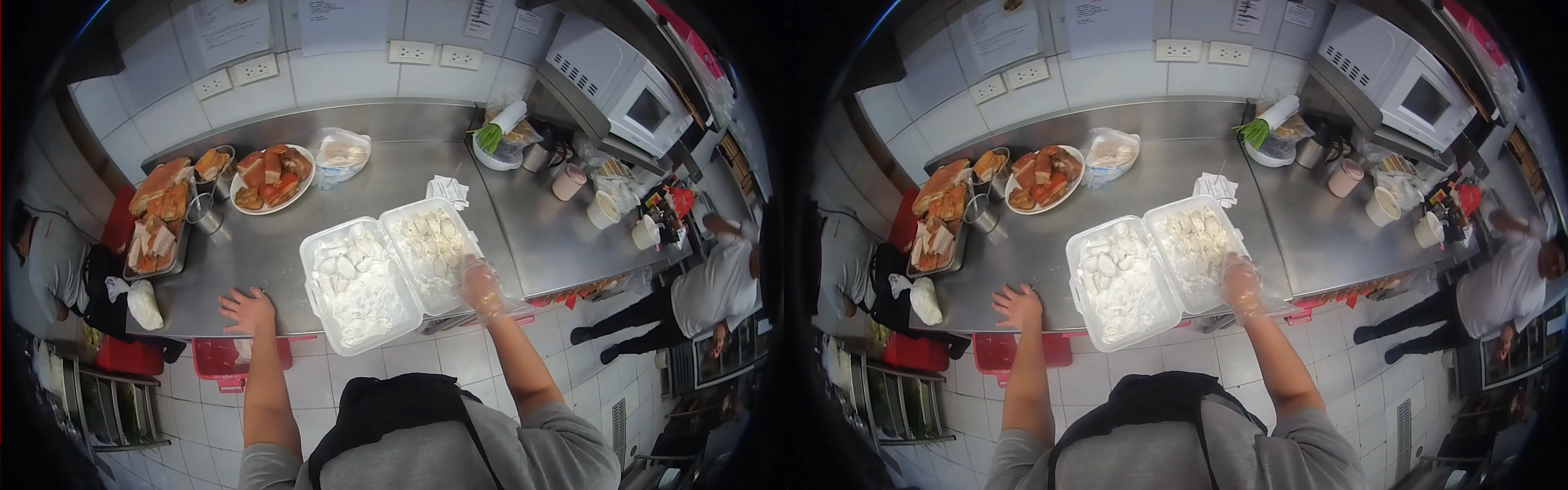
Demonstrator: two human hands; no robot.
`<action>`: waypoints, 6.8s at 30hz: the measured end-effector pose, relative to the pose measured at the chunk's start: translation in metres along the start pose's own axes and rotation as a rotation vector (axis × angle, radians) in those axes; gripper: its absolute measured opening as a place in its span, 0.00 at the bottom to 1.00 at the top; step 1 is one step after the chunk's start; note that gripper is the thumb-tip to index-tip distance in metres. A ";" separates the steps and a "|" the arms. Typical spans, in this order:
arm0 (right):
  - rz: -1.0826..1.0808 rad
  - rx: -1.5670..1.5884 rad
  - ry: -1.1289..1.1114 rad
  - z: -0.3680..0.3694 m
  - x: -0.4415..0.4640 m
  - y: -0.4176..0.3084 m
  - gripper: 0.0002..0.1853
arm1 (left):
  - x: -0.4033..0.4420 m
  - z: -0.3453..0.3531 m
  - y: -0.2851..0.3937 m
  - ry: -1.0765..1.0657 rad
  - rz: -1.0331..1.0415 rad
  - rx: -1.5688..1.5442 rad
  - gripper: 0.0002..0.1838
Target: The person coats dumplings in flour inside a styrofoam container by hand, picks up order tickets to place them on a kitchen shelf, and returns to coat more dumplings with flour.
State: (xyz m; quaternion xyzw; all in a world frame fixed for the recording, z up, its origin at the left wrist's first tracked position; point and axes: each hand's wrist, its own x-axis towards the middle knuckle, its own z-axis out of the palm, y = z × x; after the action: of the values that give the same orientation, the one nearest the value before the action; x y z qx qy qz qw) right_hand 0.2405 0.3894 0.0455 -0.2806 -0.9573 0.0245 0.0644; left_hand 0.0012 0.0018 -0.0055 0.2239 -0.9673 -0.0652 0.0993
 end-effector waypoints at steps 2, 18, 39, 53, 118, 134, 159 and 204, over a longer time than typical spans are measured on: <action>-0.029 -0.026 0.051 0.004 -0.001 -0.001 0.26 | 0.000 -0.001 0.000 -0.002 -0.002 -0.011 0.32; -0.658 0.426 -0.148 -0.017 0.005 -0.108 0.24 | -0.002 -0.009 0.001 -0.046 -0.003 -0.064 0.33; -0.821 0.359 -0.492 0.009 -0.014 -0.135 0.19 | -0.002 -0.009 0.000 -0.038 0.007 -0.065 0.34; -0.654 0.427 -0.285 0.010 0.023 -0.152 0.23 | -0.003 -0.011 -0.001 -0.039 0.008 -0.077 0.33; -1.124 0.228 -0.153 0.038 -0.017 -0.194 0.34 | 0.001 -0.016 -0.006 -0.125 -0.067 -0.184 0.35; -1.143 0.217 -0.031 -0.008 -0.005 -0.166 0.18 | 0.000 -0.021 -0.008 -0.163 -0.065 -0.192 0.35; -0.745 0.455 -0.465 0.001 0.015 -0.141 0.25 | -0.003 -0.010 -0.003 -0.033 0.010 -0.124 0.34; -0.931 0.608 -0.391 0.024 0.016 -0.146 0.23 | 0.000 -0.005 -0.003 -0.021 0.008 -0.092 0.34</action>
State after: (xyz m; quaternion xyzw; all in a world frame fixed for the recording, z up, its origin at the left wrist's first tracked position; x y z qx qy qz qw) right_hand 0.1454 0.2750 0.0357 0.2101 -0.9239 0.3182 -0.0316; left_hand 0.0034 -0.0014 -0.0006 0.2144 -0.9653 -0.1113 0.0995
